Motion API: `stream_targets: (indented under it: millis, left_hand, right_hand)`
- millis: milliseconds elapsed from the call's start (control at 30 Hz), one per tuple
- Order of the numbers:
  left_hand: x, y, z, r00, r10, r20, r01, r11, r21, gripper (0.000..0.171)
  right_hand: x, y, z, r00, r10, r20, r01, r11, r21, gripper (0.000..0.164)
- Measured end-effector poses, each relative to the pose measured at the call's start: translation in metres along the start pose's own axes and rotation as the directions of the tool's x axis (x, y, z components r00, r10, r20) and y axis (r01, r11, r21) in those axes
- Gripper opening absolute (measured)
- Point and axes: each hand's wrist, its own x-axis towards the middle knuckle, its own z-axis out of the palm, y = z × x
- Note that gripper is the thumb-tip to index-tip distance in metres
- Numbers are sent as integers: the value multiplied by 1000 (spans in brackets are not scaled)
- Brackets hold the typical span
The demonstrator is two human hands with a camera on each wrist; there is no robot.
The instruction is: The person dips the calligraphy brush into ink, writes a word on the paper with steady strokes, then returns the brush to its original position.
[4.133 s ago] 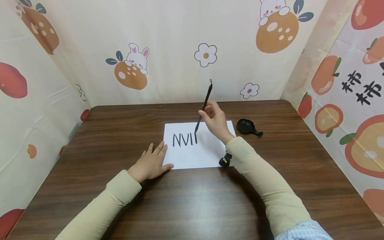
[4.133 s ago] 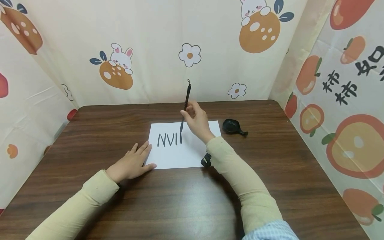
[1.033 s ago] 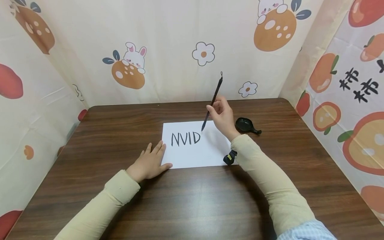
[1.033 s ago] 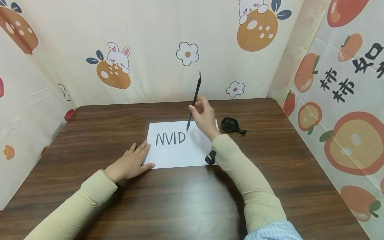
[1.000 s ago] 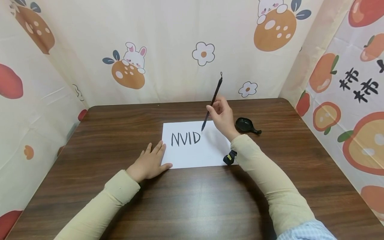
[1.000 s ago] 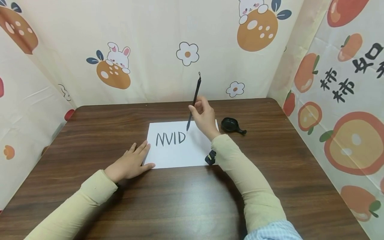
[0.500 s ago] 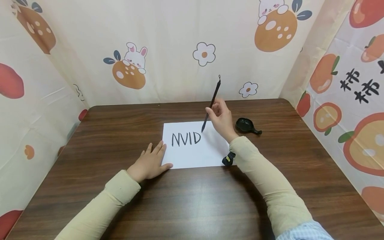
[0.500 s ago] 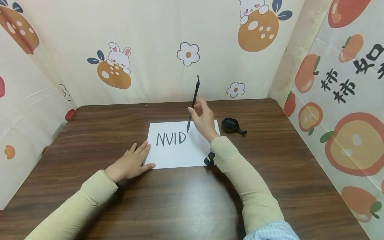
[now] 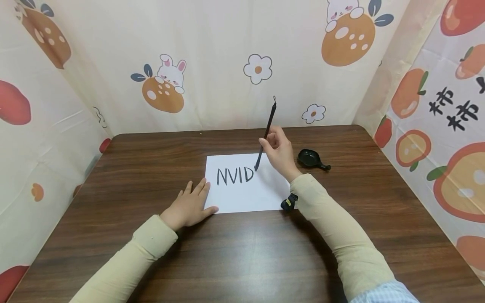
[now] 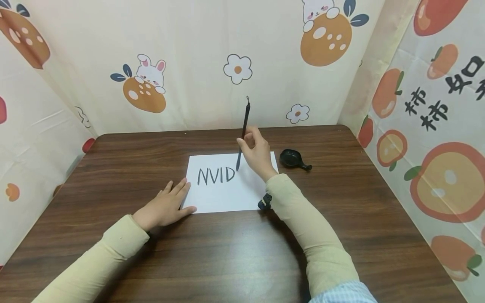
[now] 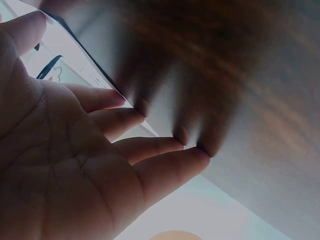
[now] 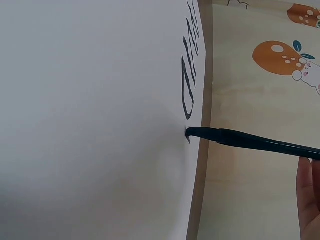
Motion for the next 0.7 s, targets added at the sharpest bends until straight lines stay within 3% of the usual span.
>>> stream_targets:
  millis: [700]
  left_hand:
    - [0,1,-1,1000,-9,12,9,1000,-10,85]
  right_hand:
    - [-6,-4,-7,996,43,83,-43,999,5,28]
